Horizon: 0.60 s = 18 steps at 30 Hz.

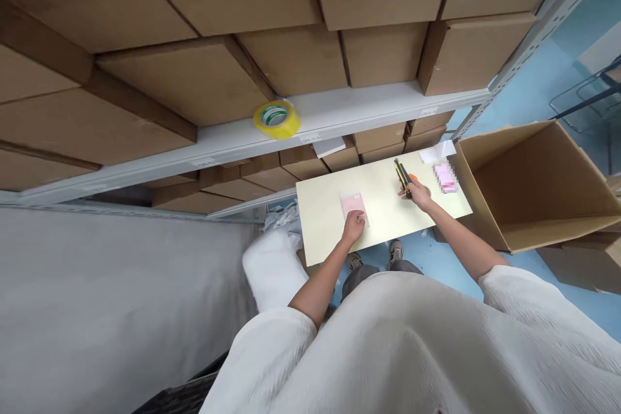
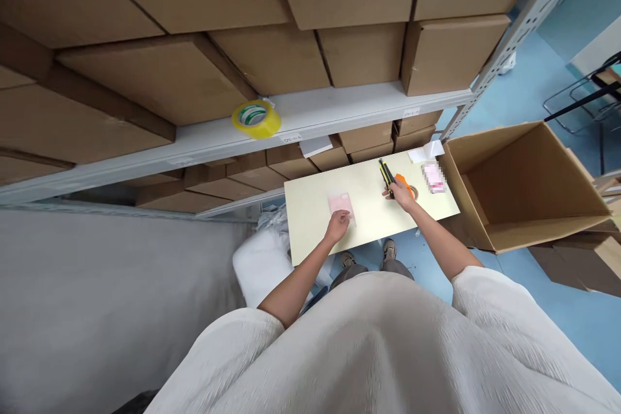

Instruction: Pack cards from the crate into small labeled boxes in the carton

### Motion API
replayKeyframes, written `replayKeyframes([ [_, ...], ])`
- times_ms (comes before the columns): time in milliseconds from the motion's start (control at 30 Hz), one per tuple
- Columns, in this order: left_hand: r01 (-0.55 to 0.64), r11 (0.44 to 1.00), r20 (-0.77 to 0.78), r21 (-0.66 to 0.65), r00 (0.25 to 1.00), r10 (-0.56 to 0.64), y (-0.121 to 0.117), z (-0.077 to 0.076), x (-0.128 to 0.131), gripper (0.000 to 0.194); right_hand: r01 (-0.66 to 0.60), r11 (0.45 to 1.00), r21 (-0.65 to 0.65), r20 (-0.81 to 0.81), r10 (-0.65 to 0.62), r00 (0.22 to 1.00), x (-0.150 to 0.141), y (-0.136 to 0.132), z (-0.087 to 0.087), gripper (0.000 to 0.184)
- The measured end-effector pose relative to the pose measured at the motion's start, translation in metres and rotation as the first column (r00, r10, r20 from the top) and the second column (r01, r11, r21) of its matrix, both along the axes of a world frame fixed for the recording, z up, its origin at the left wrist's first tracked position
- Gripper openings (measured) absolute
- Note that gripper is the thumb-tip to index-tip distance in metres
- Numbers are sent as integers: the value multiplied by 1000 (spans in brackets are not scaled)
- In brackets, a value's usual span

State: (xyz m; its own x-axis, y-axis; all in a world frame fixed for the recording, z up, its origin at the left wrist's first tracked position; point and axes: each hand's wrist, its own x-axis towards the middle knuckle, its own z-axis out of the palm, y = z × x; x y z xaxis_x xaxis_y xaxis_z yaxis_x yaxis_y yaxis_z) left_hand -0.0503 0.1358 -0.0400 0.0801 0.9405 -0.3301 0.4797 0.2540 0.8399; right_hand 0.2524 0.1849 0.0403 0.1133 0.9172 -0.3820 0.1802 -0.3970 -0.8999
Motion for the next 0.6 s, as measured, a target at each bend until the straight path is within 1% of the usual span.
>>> replayKeyframes([
  [100,-19,1000,-3,14,1000,19,-5,-3,-38,30,-73,994,-79,-100,65,993,-60,-14,-10,21],
  [200,-49,999,-26,1,998,49,-14,-9,-79,30,-155,983,-102,-70,148,986,-114,-33,-24,23],
  [300,-65,998,-79,-11,995,64,-22,-17,-115,29,-202,971,-131,13,205,979,-157,-48,-36,23],
  [433,-44,999,-129,-10,991,43,-27,-27,-148,30,-169,970,-176,246,210,946,-193,-58,-49,29],
  [500,-33,999,-139,-10,990,32,-28,-31,-157,30,-151,972,-181,357,208,910,-204,-58,-53,33],
  [600,-19,1000,-124,-16,992,17,-29,-37,-164,32,-143,971,-189,433,213,876,-217,-54,-58,33],
])
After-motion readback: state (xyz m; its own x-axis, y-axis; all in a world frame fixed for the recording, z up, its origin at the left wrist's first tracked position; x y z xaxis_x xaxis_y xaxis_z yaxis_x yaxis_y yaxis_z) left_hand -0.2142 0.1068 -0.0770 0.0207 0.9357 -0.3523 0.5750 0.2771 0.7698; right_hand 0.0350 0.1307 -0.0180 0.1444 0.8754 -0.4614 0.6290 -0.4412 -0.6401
